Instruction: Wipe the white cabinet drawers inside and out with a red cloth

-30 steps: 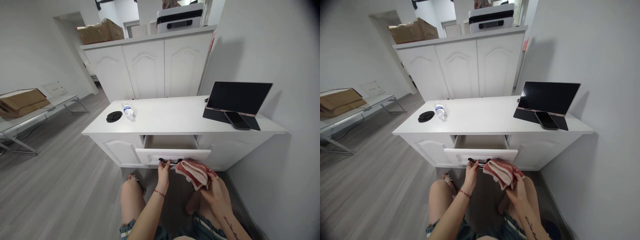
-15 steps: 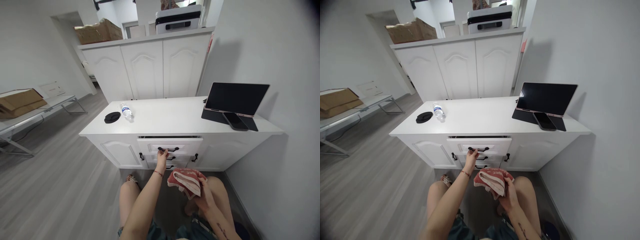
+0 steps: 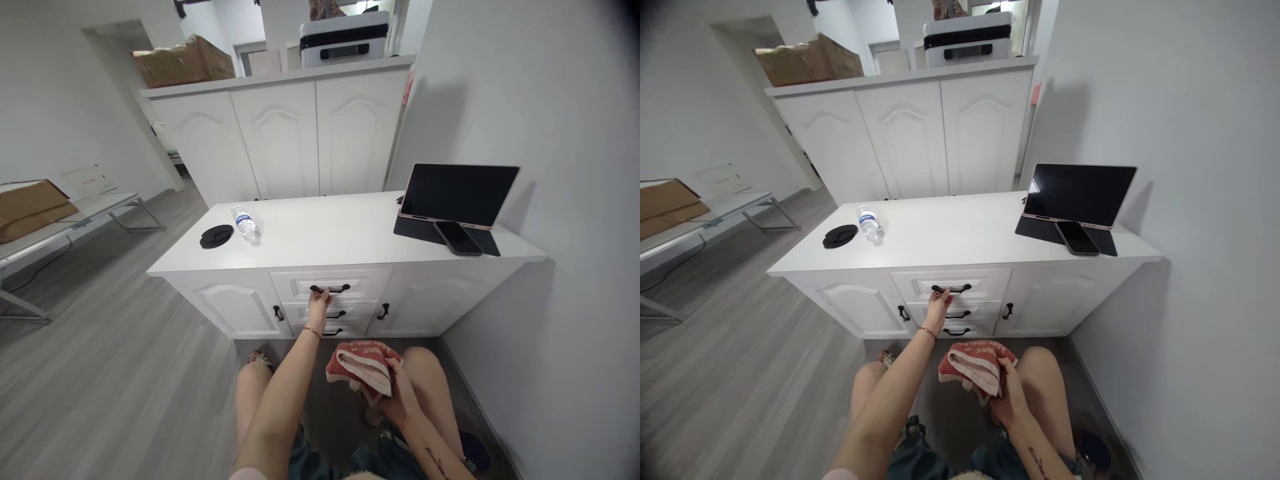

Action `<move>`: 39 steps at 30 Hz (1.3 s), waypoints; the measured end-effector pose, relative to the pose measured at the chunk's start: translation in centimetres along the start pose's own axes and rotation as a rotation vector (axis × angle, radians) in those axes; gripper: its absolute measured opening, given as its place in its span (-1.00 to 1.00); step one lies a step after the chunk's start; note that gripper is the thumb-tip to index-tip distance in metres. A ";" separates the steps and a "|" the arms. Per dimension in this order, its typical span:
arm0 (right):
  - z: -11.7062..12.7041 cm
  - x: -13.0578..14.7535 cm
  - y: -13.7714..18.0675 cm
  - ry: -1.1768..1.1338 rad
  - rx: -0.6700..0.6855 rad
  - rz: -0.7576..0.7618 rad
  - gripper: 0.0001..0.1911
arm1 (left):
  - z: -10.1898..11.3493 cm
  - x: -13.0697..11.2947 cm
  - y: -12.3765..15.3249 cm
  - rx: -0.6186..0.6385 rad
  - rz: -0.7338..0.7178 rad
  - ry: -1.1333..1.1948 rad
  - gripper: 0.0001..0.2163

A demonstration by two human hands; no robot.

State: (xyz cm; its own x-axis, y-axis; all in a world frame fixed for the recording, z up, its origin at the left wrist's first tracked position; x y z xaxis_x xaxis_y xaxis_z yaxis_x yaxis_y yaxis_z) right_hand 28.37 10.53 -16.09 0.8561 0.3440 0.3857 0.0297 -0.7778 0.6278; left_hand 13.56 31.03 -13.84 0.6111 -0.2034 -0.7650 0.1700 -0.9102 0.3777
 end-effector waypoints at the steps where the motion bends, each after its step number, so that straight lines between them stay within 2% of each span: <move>1: -0.1 -0.1 0.2 -0.002 0.008 0.008 -0.95 | 0.0 0.0 0.1 0.006 0.010 -0.002 -0.68; 4: 0.0 -0.9 0.9 -0.029 0.018 -0.014 -0.94 | 0.8 0.5 1.5 0.036 0.067 -0.027 -0.68; 6: 0.2 -1.5 1.6 -0.037 0.021 -0.046 -0.93 | 2.2 1.8 3.7 0.070 0.154 -0.078 -0.67; 9: 0.0 -2.5 2.8 0.000 0.066 -0.106 -0.93 | 4.4 6.3 9.9 0.261 0.464 -0.189 -0.65; 11: 0.1 -3.5 3.6 0.046 0.102 -0.166 -0.92 | 5.8 8.6 15.0 0.380 0.613 -0.121 -0.63; 12: 0.3 -3.9 4.0 0.076 0.107 -0.192 -0.91 | 6.6 9.3 17.2 0.400 0.656 -0.071 -0.62; 14: 0.9 -4.6 4.4 0.155 0.101 -0.205 -0.87 | 8.4 10.0 20.7 0.394 0.677 0.005 -0.58; 17: 1.8 -4.5 4.7 0.302 0.099 -0.113 -0.79 | 11.0 10.0 23.6 0.330 0.659 0.063 -0.52; 19: 1.9 -4.4 4.9 0.384 0.125 -0.054 -0.76 | 12.7 9.0 24.0 0.275 0.563 0.050 -0.55; 22: 2.1 -5.0 5.4 0.440 0.160 -0.055 -0.67 | 14.4 7.1 23.9 0.230 0.395 -0.026 -0.63; 27: 2.7 -7.1 5.7 0.471 0.259 -0.114 -0.55 | 15.2 5.9 23.9 0.252 0.232 -0.128 -0.55; 30: 2.8 -8.1 5.4 0.528 0.363 -0.118 -0.51 | 15.5 6.0 23.6 0.259 0.174 -0.233 -0.48; 32: 3.0 -8.4 4.9 0.548 0.381 -0.129 -0.49 | 15.6 6.2 23.2 0.268 0.152 -0.294 -0.47; 36: 3.1 -8.1 3.3 0.553 0.351 -0.177 -0.57 | 15.5 6.2 21.1 0.283 0.080 -0.406 -0.47; 39: 2.5 -6.9 0.8 0.547 0.340 -0.202 -0.61 | 15.4 6.7 18.2 0.308 0.057 -0.496 -0.40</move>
State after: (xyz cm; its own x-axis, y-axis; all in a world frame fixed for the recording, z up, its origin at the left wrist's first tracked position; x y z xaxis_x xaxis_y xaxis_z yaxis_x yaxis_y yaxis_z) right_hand 23.80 6.24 -19.92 0.4350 0.6474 0.6259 0.3992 -0.7617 0.5104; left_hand 8.87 7.56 -20.16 0.1653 -0.3318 -0.9287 -0.1305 -0.9408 0.3129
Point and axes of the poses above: each hand's wrist, its own y-axis away from the middle knuckle, its own z-axis out of the back of the hand, x = y × z, the point moved 10 cm from there along -y, towards the middle knuckle, and after that the axes turned 1 degree about z, right-handed, at the moved point
